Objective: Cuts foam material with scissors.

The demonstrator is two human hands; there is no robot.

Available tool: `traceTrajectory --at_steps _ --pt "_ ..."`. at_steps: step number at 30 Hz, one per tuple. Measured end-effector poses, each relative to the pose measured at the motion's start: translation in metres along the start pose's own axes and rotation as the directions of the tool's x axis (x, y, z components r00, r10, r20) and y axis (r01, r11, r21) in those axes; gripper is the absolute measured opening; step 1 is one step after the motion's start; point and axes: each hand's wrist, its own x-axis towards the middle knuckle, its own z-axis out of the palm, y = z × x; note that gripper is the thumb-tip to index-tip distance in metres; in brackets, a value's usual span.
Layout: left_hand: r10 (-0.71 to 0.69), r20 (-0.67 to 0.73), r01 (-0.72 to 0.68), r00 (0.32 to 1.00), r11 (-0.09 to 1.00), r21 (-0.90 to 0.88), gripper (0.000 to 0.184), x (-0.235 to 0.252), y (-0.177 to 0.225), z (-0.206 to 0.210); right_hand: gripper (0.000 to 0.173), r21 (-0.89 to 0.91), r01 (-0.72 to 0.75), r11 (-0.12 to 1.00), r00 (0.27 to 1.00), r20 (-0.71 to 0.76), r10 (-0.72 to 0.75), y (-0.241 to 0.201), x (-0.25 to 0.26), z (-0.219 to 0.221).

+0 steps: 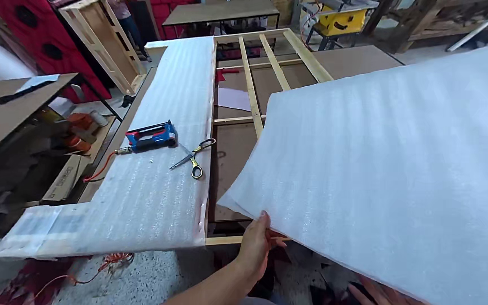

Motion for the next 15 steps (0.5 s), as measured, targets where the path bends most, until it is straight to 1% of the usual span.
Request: traceTrajectory --at_steps 2,3,4,5,6,7,8,9,10,11,12,13,14,15 --pt "-0.083 0.047 0.077 0.995 0.989 0.124 0.048 0.004 -0.005 -0.005 0.054 -0.133 -0.007 0.991 0.992 -0.128 -0.01 0.005 0.021 0.011" --pt "-0.141 0.072 0.126 0.987 0.975 0.183 0.048 0.004 -0.004 -0.009 0.044 -0.222 -0.06 0.973 0.974 -0.225 0.009 0.008 0.034 0.012" --pt "-0.197 0.087 0.171 0.976 0.955 0.244 0.047 0.002 0.001 -0.015 0.041 -0.242 -0.113 0.964 0.951 -0.308 0.034 0.012 0.046 0.01" --pt "-0.237 0.081 0.202 0.968 0.93 0.307 0.046 -0.003 0.011 -0.021 0.04 -0.219 -0.142 0.965 0.934 -0.353 0.058 0.017 0.054 0.002" --pt "-0.238 0.04 0.206 0.97 0.903 0.377 0.047 -0.01 0.024 -0.028 0.039 -0.185 -0.149 0.972 0.927 -0.368 0.072 0.022 0.059 -0.008" --pt "-0.18 -0.029 0.172 0.983 0.863 0.474 0.047 -0.02 0.038 -0.038 0.038 -0.145 -0.155 0.977 0.93 -0.355 0.094 0.026 0.06 -0.02" --pt "-0.043 -0.106 0.099 0.993 0.787 0.609 0.045 -0.028 0.053 -0.048 0.037 -0.118 -0.163 0.98 0.934 -0.338 0.115 0.029 0.06 -0.031" --pt "0.161 -0.156 0.015 0.975 0.645 0.764 0.045 -0.032 0.065 -0.058 0.034 -0.107 -0.176 0.979 0.932 -0.338 0.13 0.032 0.06 -0.039" --pt "0.368 -0.135 -0.048 0.92 0.447 0.893 0.047 -0.028 0.076 -0.065 0.033 -0.111 -0.188 0.976 0.927 -0.349 0.139 0.033 0.059 -0.045" --pt "0.501 -0.069 -0.074 0.862 0.259 0.963 0.051 -0.018 0.085 -0.067 0.031 -0.121 -0.196 0.973 0.916 -0.376 0.138 0.035 0.058 -0.048" --pt "0.534 -0.019 -0.063 0.845 0.134 0.989 0.055 -0.002 0.092 -0.064 0.03 -0.136 -0.2 0.97 0.9 -0.417 0.127 0.038 0.057 -0.05" --pt "0.495 -0.013 -0.027 0.869 0.073 0.997 0.059 0.018 0.098 -0.058 0.028 -0.152 -0.201 0.968 0.88 -0.462 0.111 0.042 0.057 -0.05" --pt "0.429 -0.039 0.023 0.902 0.043 0.999 0.063 0.04 0.102 -0.05 0.027 -0.179 -0.2 0.963 0.864 -0.496 0.087 0.047 0.056 -0.051" --pt "0.361 -0.083 0.073 0.929 0.041 0.997 0.064 0.062 0.104 -0.045 0.027 -0.214 -0.195 0.957 0.85 -0.524 0.056 0.053 0.057 -0.052"
